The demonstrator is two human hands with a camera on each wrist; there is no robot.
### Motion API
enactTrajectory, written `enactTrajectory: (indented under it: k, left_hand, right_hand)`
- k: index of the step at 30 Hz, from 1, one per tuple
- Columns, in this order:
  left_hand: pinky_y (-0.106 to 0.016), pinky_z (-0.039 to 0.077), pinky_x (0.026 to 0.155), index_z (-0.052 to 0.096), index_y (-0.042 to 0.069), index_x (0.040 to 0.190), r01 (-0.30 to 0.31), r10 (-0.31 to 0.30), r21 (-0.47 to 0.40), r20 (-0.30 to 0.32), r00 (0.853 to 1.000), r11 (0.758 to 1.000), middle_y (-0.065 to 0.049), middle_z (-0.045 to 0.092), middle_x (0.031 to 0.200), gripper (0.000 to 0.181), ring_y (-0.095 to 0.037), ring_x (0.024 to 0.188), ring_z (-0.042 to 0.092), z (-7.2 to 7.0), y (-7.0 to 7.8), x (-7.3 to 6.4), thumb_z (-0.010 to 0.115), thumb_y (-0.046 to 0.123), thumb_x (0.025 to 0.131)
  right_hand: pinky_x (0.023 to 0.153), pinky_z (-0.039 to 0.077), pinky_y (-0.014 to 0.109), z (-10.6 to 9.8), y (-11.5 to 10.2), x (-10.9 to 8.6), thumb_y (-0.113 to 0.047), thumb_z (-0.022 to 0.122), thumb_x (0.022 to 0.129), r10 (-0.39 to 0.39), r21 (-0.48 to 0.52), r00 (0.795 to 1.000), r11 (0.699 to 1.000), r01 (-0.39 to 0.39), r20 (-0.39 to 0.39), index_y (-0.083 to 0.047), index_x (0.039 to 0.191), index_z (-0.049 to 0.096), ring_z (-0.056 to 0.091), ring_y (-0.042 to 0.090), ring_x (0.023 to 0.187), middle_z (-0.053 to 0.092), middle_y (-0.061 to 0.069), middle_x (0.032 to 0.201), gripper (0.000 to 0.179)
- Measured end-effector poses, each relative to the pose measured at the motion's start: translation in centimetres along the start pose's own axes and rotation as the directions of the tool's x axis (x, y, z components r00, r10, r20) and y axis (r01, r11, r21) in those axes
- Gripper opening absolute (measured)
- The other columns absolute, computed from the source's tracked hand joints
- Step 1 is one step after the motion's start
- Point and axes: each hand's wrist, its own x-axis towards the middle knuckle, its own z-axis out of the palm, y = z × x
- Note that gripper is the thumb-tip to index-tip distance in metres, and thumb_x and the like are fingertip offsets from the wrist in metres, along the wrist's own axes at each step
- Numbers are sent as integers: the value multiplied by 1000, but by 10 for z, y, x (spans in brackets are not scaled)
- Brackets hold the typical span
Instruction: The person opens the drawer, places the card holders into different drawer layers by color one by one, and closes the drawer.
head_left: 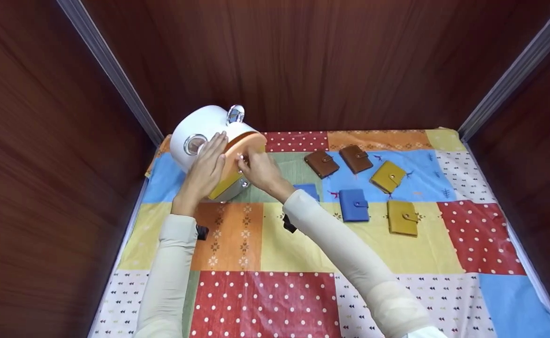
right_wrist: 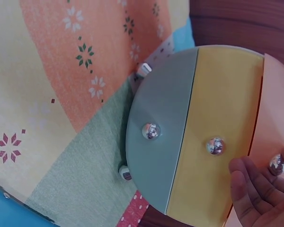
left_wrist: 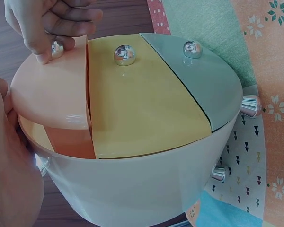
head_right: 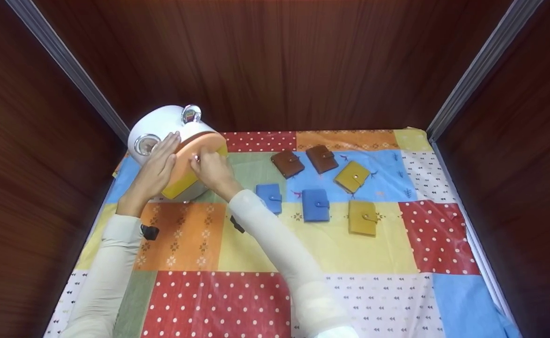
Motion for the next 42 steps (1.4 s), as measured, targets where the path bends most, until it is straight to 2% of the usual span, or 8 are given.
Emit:
enactTrajectory:
  k: [15,20,27,33,42]
  left_hand:
    - [-44,8,139,32,7,167,16,-16,-12,7,1000,1000,-6,26,177,53,-27,167,19,0,2,0,32,26,117]
    - [-45,8,139,33,7,166,15,-15,-21,3,1000,1000,-6,27,177,53,-27,167,19,0,2,-1,32,27,117]
    - [-45,10,139,35,5,165,-14,13,-25,-28,1000,1000,-8,30,176,53,-29,166,22,0,2,-1,35,26,117]
    - [-42,9,139,31,8,167,1,-1,-6,-18,1000,1000,-5,27,177,54,-25,167,20,1,2,-1,33,29,117]
    - [-44,10,139,33,7,166,-14,13,-18,-34,999,1000,-7,30,176,53,-28,166,22,1,2,-1,35,26,117]
  right_hand:
    - [70,61,43,-2,7,-11,-34,59,109,13,76,1000,997,-12,-17,-8,110,67,74,25,82,78,9,95,28]
    - [68,61,40,-5,9,-16,-33,59,108,7,92,1000,996,-6,-13,-7,112,67,72,22,79,77,9,94,27]
    - [65,59,43,-7,12,-21,-32,59,108,-27,72,999,997,31,-47,-7,108,66,70,22,75,75,8,88,26]
    - [66,61,42,-9,14,-26,-35,58,109,-17,86,999,996,19,-27,-6,110,66,72,23,77,77,10,93,30]
    - [65,61,40,-12,18,-33,-34,60,108,-14,97,999,995,17,-29,-7,110,66,71,22,74,77,9,90,27]
